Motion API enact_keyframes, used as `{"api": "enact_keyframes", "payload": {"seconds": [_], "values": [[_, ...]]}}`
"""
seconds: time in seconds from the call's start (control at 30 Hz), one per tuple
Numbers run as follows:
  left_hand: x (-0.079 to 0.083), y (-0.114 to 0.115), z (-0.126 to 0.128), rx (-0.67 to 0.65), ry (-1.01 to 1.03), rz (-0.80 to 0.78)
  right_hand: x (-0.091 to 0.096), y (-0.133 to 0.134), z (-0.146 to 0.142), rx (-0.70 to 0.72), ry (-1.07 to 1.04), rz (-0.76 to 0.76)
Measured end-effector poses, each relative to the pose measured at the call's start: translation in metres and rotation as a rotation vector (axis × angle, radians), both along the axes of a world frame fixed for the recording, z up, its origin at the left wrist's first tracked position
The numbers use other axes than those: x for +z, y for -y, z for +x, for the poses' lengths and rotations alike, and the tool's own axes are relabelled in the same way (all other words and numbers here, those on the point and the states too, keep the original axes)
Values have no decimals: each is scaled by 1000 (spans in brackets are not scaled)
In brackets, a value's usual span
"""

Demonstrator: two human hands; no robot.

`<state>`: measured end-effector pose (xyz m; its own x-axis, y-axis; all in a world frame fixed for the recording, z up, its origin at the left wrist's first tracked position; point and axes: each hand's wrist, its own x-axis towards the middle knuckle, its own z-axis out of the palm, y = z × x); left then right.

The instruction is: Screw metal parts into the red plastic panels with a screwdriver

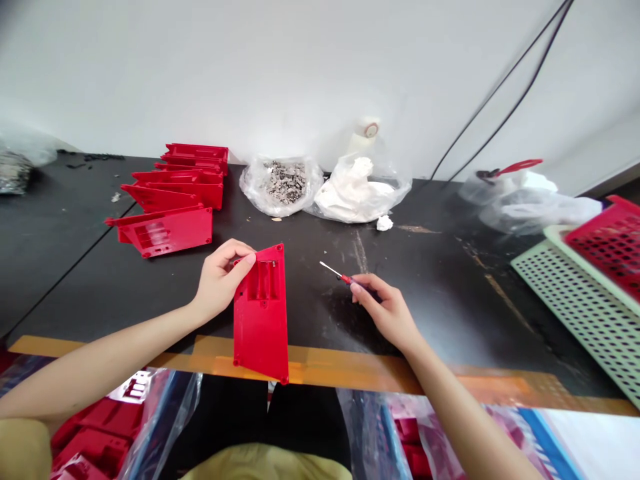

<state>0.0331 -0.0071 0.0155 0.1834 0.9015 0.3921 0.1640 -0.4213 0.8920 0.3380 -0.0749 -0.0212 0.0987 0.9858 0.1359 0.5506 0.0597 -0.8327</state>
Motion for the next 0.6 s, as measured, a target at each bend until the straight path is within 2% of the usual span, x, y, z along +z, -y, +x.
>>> {"api": "enact_keyframes", "payload": {"seconds": [0.6], "values": [[1, 1, 0, -1, -11, 14, -2, 0, -3, 63, -85, -42]]}}
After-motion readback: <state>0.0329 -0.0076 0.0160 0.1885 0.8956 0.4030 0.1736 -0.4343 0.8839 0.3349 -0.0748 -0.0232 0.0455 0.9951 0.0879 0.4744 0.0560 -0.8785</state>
